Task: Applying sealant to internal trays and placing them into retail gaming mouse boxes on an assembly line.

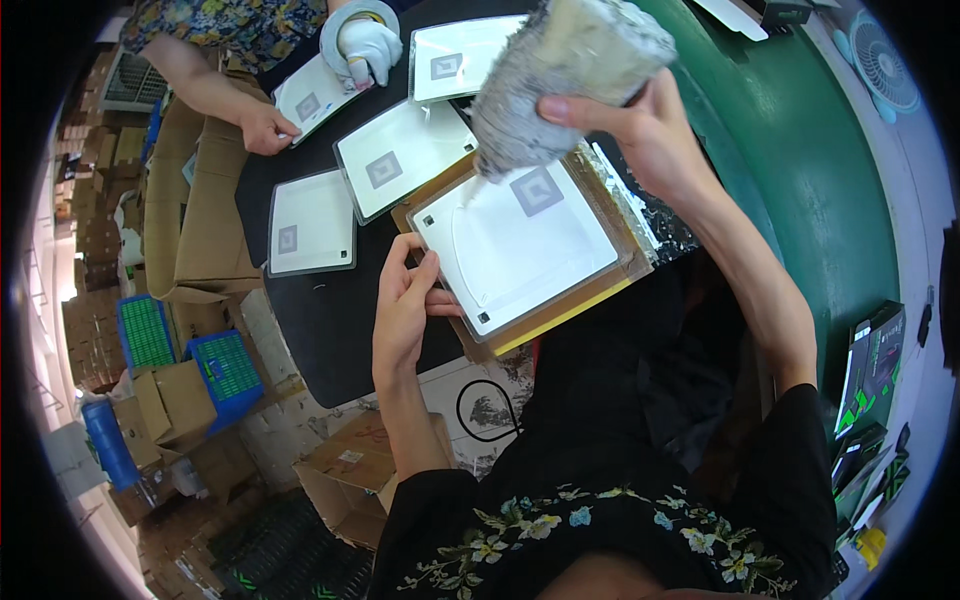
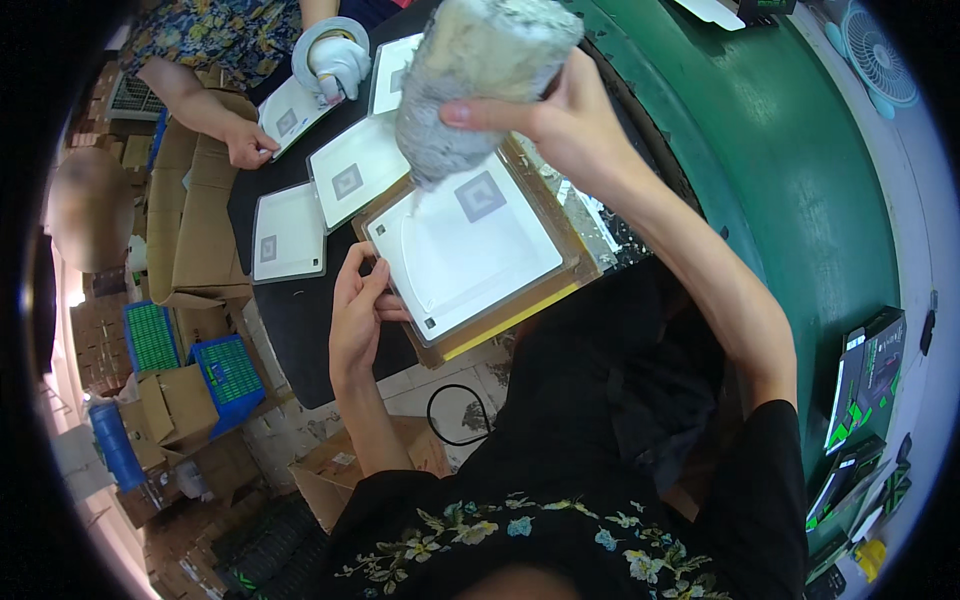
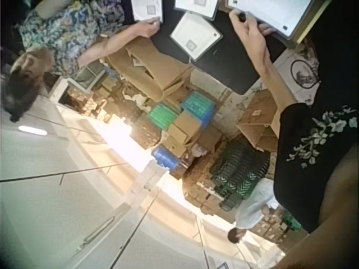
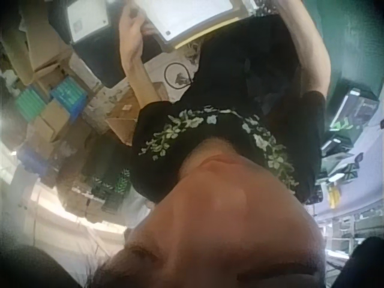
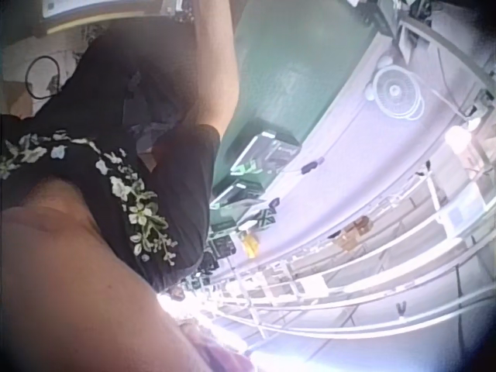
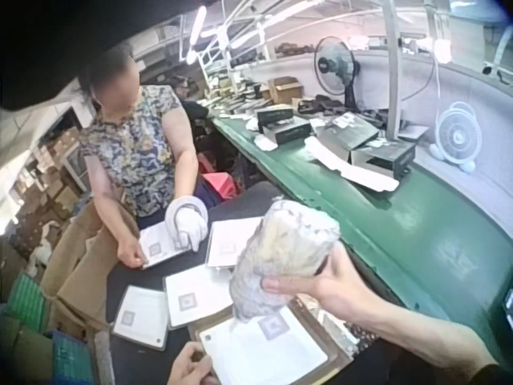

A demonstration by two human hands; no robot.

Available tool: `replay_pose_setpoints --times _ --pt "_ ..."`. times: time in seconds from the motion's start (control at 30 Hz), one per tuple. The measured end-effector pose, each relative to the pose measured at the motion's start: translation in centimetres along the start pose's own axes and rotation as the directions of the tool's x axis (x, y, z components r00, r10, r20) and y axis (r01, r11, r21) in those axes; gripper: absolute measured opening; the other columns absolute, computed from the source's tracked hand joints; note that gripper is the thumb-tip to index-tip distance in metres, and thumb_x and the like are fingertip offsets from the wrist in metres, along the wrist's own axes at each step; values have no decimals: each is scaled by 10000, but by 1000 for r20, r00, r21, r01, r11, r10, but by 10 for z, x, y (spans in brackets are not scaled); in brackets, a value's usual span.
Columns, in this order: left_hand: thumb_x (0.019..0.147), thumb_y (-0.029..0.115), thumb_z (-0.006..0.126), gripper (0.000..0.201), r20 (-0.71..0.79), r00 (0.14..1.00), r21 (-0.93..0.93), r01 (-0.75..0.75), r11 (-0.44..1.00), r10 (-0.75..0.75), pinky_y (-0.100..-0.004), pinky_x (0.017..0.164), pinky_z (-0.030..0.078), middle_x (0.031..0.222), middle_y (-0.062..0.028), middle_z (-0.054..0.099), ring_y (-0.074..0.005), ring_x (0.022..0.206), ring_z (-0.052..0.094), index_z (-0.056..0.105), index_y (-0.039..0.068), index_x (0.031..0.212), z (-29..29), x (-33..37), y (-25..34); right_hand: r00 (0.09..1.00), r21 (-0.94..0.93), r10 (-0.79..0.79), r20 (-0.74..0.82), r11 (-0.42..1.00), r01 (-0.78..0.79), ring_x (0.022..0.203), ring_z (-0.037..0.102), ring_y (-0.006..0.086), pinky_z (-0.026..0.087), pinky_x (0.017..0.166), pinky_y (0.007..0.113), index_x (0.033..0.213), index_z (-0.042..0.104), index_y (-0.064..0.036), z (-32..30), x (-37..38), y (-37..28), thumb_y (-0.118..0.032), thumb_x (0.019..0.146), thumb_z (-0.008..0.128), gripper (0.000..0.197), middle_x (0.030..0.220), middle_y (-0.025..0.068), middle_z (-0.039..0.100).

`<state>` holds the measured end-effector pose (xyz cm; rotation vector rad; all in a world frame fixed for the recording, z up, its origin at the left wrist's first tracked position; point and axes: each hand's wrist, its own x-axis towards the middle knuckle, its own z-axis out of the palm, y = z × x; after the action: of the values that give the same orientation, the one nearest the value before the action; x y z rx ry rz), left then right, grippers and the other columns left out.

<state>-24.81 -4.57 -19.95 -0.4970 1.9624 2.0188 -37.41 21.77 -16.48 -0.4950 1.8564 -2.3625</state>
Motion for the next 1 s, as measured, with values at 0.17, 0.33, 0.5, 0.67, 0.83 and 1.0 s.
replay_pose_setpoints --times 0.17,0.33,0.5,0.67,0.83,1.0 --pt "1016 156 470 129 -35 999 -4 11 1000 -11 -232 500 570 807 -103 674 -161 586 686 457 62 1102 0 -3 7 995 28 -52 81 998 50 1094 629 184 456 1004 341 1209 614 -8 -13 -18 -18 -63 706 842 555 1164 95 677" --pt "1016 154 473 153 -25 1000 -32 3 999 -4 -228 491 565 824 -118 688 -164 587 690 460 53 1129 5 4 1 995 -109 -98 -26 990 95 979 671 169 505 924 328 1096 675 7 -32 13 -14 -64 705 843 431 1065 90 712" --pt "1017 154 472 166 -73 997 3 -26 1000 26 -224 484 560 831 -124 693 -157 590 691 463 47 1144 6 -3 5 996 -93 -79 32 992 82 1076 631 215 481 975 366 1223 594 10 -44 -15 -30 -13 748 791 515 1121 98 676" --pt "1018 170 478 228 -82 997 10 -14 1000 15 -199 467 543 837 -80 677 -135 599 690 481 36 1202 12 1 1 990 -330 -132 -57 938 106 1070 635 214 473 979 356 1187 629 -7 -69 15 -11 -41 767 790 451 1120 109 682" --pt "1016 161 481 348 -121 990 38 -62 997 66 -205 496 556 863 -83 691 -132 638 697 425 29 1333 12 -5 -1 999 -283 9 -36 959 -19 1127 605 209 445 1010 355 1278 552 -11 -69 -26 -35 -106 751 816 597 1198 111 640" --pt "1011 124 495 559 -155 982 60 -96 994 105 -223 556 559 847 -55 677 -84 693 672 253 51 1511 17 -10 4 998 -152 58 1 987 -57 1168 575 202 411 1050 346 1338 473 16 -90 -9 -43 -326 796 772 707 1260 120 593"
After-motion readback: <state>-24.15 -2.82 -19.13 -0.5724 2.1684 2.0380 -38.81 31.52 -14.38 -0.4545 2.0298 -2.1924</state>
